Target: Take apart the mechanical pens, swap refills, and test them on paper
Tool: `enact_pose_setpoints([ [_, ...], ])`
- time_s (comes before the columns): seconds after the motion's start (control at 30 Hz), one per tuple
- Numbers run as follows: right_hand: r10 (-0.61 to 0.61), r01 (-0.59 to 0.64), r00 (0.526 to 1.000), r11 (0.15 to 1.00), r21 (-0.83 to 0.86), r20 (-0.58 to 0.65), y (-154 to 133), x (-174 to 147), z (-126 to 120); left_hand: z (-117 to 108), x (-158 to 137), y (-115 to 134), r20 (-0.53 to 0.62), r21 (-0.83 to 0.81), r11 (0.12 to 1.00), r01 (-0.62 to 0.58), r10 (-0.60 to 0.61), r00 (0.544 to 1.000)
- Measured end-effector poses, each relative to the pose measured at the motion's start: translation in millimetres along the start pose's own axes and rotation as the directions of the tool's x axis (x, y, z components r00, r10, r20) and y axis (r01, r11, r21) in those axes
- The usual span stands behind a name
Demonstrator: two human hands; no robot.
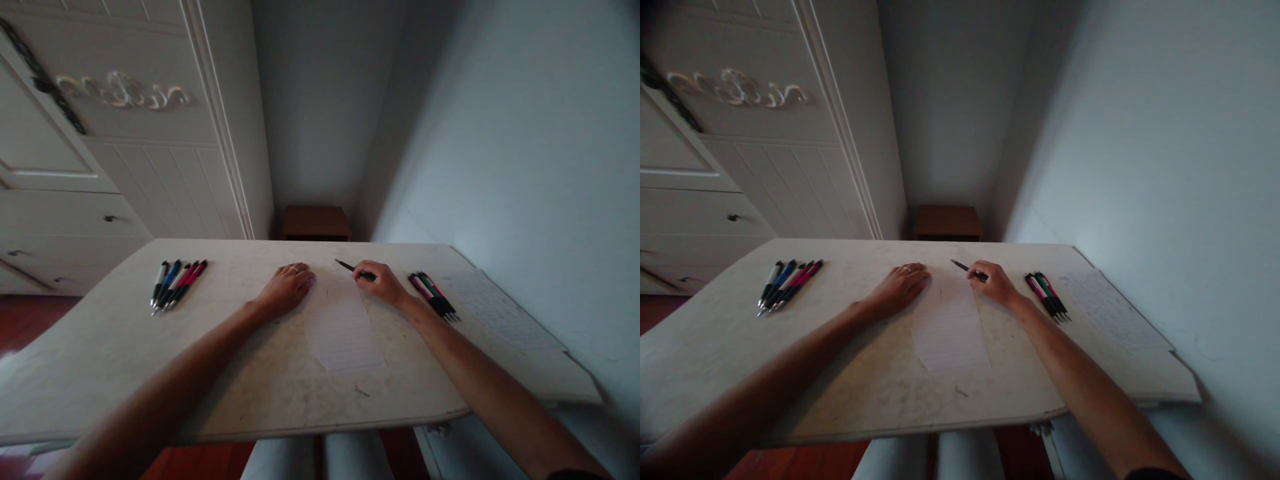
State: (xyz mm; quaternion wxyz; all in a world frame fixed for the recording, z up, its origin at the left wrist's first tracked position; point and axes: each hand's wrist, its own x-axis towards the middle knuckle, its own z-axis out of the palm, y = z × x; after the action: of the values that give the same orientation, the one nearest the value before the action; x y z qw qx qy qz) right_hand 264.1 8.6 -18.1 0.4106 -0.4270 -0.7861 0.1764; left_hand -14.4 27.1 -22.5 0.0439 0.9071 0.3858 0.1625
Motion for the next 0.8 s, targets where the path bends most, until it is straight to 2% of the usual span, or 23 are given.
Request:
enact_pose_setpoints([
  [0.17,0.014,-0.014,1.000,1.000,-0.007,-0.002,1,0,-2,-2,0,2,0.004,0.000,1.000,-0.001,0.001,1.000],
  [0.3,0.041,-0.041,0.996,0.999,-0.003,-0.079,4,0,-2,0,1,1,-0.007,-0.009,1.000,-0.003,0.003,1.000],
  [0.37,0.092,-0.085,0.990,0.994,0.062,-0.103,5,0,-1,0,1,0,-0.004,-0.013,1.000,-0.004,0.004,1.000],
  [0.43,0.181,-0.157,0.979,0.964,0.215,-0.095,5,2,0,1,1,0,-0.007,-0.018,1.000,-0.008,0.008,1.000],
  [0.5,0.278,-0.220,0.957,0.880,0.421,-0.080,4,4,-1,2,1,-1,-0.015,-0.026,1.000,-0.011,0.010,1.000],
  [0.63,0.399,-0.226,0.916,0.609,0.760,-0.047,0,8,-8,3,1,-1,-0.028,-0.043,0.999,-0.008,0.007,1.000],
  [0.7,0.434,-0.241,0.901,0.492,0.836,0.005,0,9,-11,3,1,0,-0.024,-0.038,0.999,-0.008,0.007,1.000],
  [0.8,0.500,-0.306,0.861,0.374,0.875,0.087,3,9,-11,3,1,-1,-0.022,-0.030,1.000,-0.007,0.007,1.000],
])
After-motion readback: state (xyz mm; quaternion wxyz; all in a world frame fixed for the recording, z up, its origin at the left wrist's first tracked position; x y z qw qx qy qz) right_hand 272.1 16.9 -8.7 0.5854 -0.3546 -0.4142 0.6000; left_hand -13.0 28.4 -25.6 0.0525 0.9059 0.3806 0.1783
